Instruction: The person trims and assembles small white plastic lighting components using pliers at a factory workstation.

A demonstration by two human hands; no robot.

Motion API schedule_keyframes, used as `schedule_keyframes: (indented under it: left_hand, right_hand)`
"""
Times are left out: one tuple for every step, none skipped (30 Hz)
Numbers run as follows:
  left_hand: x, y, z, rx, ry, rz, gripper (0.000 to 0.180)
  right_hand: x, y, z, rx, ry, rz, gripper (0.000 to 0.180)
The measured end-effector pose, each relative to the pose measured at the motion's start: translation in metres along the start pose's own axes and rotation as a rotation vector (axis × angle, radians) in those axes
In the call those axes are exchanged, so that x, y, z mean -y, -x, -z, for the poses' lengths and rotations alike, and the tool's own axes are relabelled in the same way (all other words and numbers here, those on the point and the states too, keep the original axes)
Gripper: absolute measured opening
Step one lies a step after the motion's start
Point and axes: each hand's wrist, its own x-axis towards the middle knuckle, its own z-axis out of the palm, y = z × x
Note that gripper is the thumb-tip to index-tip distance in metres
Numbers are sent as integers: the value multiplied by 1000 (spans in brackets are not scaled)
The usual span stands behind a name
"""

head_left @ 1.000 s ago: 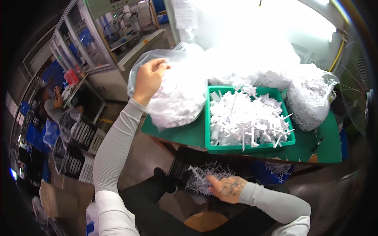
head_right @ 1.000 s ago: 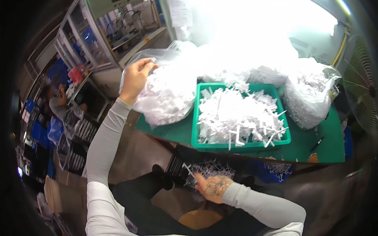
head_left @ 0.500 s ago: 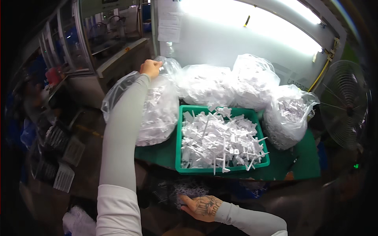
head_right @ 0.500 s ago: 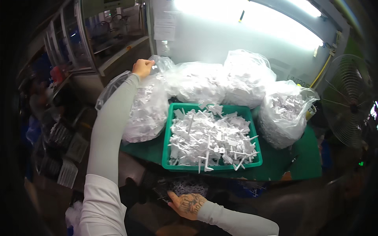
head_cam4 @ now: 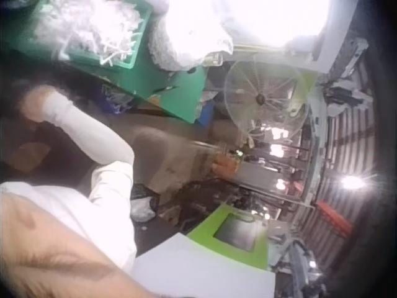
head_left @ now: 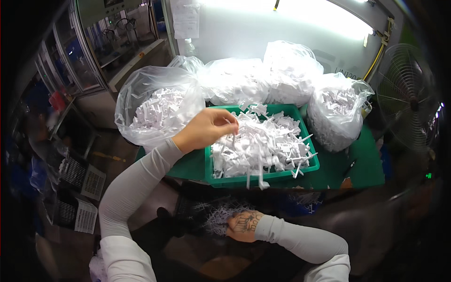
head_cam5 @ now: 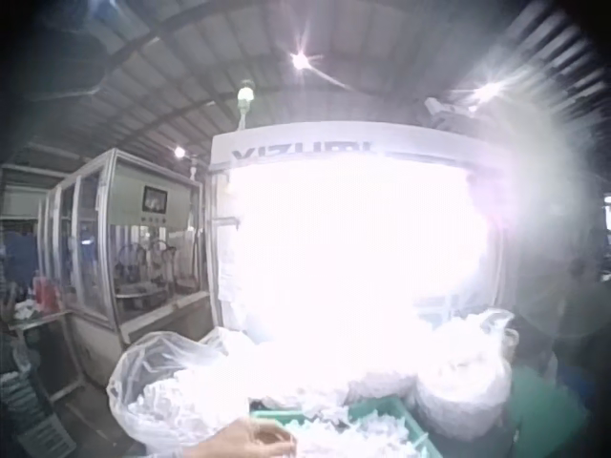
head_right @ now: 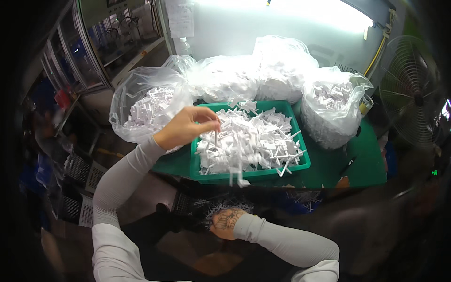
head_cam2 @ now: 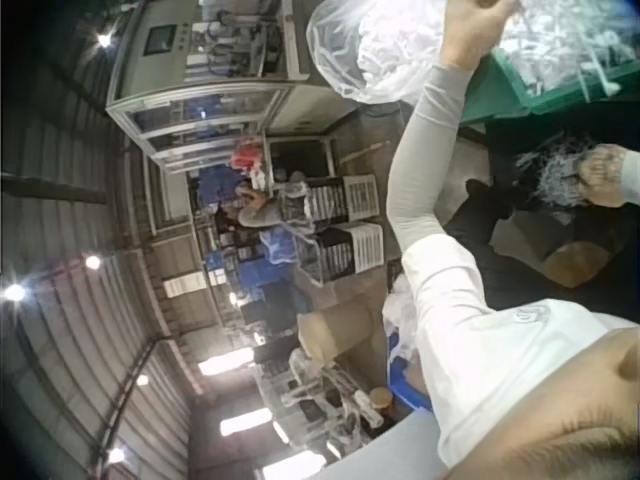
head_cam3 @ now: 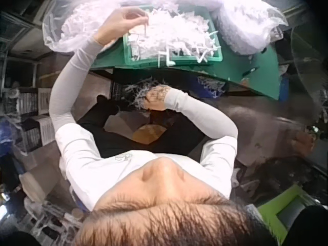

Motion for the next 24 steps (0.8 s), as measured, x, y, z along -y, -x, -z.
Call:
schedule_keyframes:
  left_hand:
    - [1,2,4,-74,71,15,21]
    - [3,3,8,-147,143,28,20]
    - [-3,2,10,-146,129,23,20]
    - [-8,0,12,-277,167,85,20]
    - [-13,-2,13,-410,208,146,21]
    - [-18,-6,12,-413,205,143,21]
    - [-21,-9,11,-454,261,128,22]
    - [-25,-11,9,-496,318,113,24]
    - [-28,-14,8,-483,336,68,24]
    - [-30,-14,9,-484,334,60,24]
    - [-31,-15,10,-537,367,37,24]
    - [-32,-15,13,-591,396,16,25]
    - [-35,-15,16,-612,389,-6,23]
    - [-33,-19,20,-612,384,-9,23]
    - [-33,-23,20,-522,371,156,22]
    - [-32,-26,20,-429,357,320,22]
    - [-30,-27,20,-457,434,360,22]
    - [-33,-26,20,-451,434,371,22]
    - [-35,-26,23,-436,414,395,23]
    - [-36,-26,25,-421,393,418,25]
    - [-35,-26,31,-401,506,367,27]
    - [-34,-23,32,-397,497,366,27]
    - [-32,-16,30,-453,618,310,29]
    - [-34,-14,35,-509,727,233,30]
  right_hand:
    - [1,-1,-1,-1,-7,-6,41]
    - [-1,-2,-3,-3,-15,-14,41]
    - [-2,-2,-2,-17,-12,-7,41]
    - [-3,-3,-1,-29,-31,-23,41]
    - [-4,-5,-1,-41,-50,-39,41]
    - [-7,-5,0,-43,-47,-36,41]
    - [-11,-7,1,-97,-73,7,40]
    - [-14,-9,1,-149,-100,51,38]
    - [-19,-12,1,-179,-116,80,36]
    - [-20,-12,1,-184,-109,79,36]
    - [-21,-11,1,-235,-107,97,36]
    - [-19,-13,2,-287,-105,119,36]
    - [-20,-17,3,-291,-102,122,36]
    - [-22,-21,3,-282,-96,139,36]
    - [-23,-20,2,-264,-90,155,36]
    - [-23,-20,3,-259,-91,158,36]
    - [-23,-21,6,-245,-72,138,36]
    - [-23,-22,7,-231,-62,114,36]
    - [-22,-19,11,-235,-59,122,37]
    - [-20,-16,12,-234,-72,121,37]
    - [-19,-15,16,-245,-79,124,37]
    - [-19,-15,19,-258,-84,128,37]
    - [-20,-13,11,-214,-80,91,38]
    - [-20,-16,10,-213,-100,72,39]
